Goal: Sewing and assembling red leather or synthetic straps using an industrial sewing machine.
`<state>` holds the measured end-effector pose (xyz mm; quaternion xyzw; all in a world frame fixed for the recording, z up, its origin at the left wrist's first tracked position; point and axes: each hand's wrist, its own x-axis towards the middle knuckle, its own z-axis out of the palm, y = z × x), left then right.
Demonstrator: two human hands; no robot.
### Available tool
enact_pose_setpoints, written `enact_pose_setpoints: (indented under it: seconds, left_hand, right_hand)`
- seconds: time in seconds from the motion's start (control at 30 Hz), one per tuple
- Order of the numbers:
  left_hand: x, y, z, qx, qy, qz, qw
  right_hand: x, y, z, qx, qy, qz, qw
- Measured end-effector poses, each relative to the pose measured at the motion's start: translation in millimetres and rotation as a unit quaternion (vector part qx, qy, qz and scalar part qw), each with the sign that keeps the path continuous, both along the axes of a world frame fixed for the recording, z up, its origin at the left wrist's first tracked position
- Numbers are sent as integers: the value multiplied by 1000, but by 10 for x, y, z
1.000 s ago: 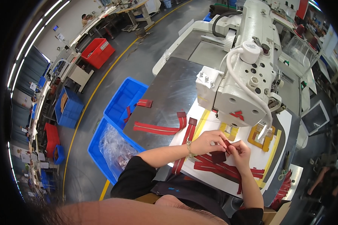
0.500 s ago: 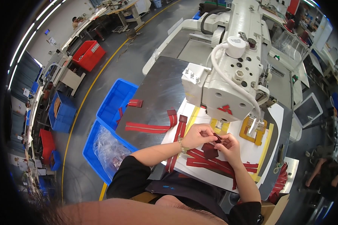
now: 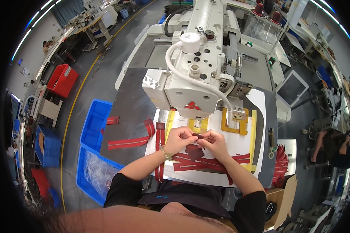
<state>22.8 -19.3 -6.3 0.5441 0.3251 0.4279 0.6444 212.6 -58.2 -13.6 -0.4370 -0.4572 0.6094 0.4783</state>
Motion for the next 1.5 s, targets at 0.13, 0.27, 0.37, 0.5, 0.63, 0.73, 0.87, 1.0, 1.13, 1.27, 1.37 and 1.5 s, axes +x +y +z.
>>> enact_pose_setpoints:
  seconds: [0.13, 0.27, 0.37, 0.5, 0.63, 0.73, 0.87, 1.0, 1.13, 1.27, 1.37, 1.5]
  left_hand:
    - [13, 12, -14, 7, 7, 11, 1000]
    - [23, 13, -30, -10, 13, 18, 1000]
    - [16, 25, -54, -15, -3, 17, 1000]
    - [-5, 48, -64, 22, 40, 0, 999]
    - [9, 47, -94, 14, 32, 6, 999]
    - [7, 48, -133, 19, 36, 12, 999]
    - [11, 44, -128, 31, 48, 14, 998]
    - [0, 25, -75, 44, 52, 20, 997]
    - [-37, 69, 39, 105, 105, 6, 989]
    - [-72, 98, 139, 161, 233, -71, 956]
    - [-46, 86, 101, 210, 213, -84, 951]
    - [-38, 80, 129, 193, 226, -90, 951]
  right_hand:
    - [-1, 5, -6, -6, 0, 4, 1000]
    - [-16, 14, 1, -11, 8, 10, 1000]
    - [-9, 11, 14, -15, 6, 11, 1000]
    - [-4, 14, 8, -13, 15, 11, 1000]
    - [-8, 20, -8, -11, 13, 11, 1000]
    - [-15, 24, -3, -11, 14, 13, 1000]
    - [7, 16, 12, -14, 1, 23, 1000]
    - [-5, 14, 19, -1, -12, 29, 1000]
    - [10, 5, 24, 10, 13, 33, 999]
    - [31, 12, 40, 14, 7, 35, 999]
    - [21, 24, 44, 17, 4, 33, 999]
    - [21, 18, 50, 14, -2, 29, 999]
